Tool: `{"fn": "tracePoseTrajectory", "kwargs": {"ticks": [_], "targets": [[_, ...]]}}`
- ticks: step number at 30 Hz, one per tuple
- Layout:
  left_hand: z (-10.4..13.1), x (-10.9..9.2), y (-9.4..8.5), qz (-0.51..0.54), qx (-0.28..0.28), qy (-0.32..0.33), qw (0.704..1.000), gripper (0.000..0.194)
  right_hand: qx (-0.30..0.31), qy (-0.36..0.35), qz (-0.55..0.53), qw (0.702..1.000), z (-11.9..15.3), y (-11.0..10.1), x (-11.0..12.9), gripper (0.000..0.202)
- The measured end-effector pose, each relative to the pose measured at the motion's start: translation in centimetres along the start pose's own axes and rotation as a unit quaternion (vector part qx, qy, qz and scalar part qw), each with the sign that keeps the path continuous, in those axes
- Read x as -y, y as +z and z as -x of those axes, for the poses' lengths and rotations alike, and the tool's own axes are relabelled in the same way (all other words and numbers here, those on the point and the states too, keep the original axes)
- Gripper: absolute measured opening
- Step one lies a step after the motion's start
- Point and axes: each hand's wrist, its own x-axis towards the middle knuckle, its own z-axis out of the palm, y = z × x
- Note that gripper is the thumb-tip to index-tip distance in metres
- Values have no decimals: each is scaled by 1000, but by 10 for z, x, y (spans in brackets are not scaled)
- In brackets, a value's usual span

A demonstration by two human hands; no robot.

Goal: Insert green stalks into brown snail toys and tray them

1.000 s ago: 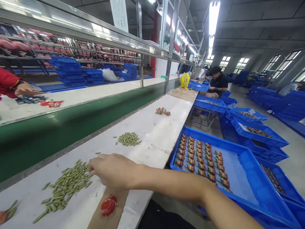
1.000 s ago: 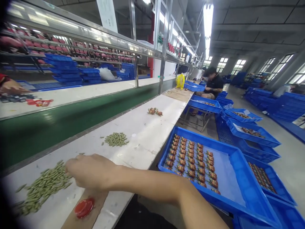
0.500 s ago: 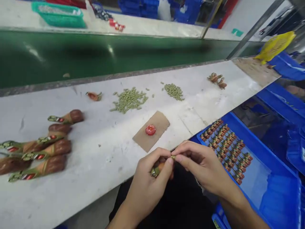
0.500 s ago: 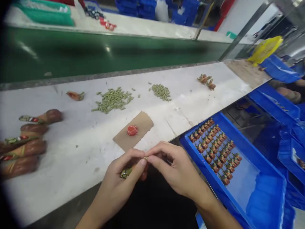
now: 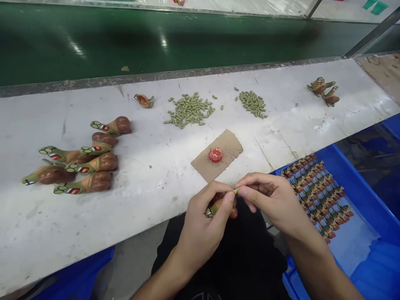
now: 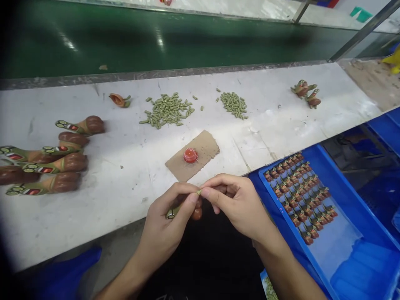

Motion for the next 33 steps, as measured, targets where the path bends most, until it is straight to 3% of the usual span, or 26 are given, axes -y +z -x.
{"fn": "tracePoseTrajectory", "kwargs": {"ticks": [6, 10, 13, 15, 19, 22, 25, 29, 33], "targets": [[10, 4, -13, 81, -6, -73, 994, 16, -78, -88, 103, 988, -20, 0, 12, 7], [16, 10, -17, 222, 9, -111, 969, 22, -106, -155, 191, 963, -37, -1, 20, 6], [18, 10, -14, 329, 0, -121, 937, 20, -110, -224, 292, 923, -45, 1, 24, 7], [19, 9, -12, 376, 28, -142, 915, 18, -99, -265, 358, 890, -50, 3, 25, 10], [22, 9, -8, 404, 56, -204, 890, 25, -60, -324, 434, 839, -59, 5, 22, 14], [23, 9, -7, 365, 32, -217, 905, 34, -47, -349, 455, 818, -65, 5, 18, 16], [24, 8, -10, 332, 45, -192, 923, 33, -34, -350, 459, 816, -67, 5, 15, 16], [21, 6, -14, 238, 53, -104, 964, 27, -34, -356, 448, 819, -66, 5, 14, 15], [11, 6, -20, 86, -23, -19, 996, 16, -52, -353, 436, 826, -65, 5, 11, 14]]}}
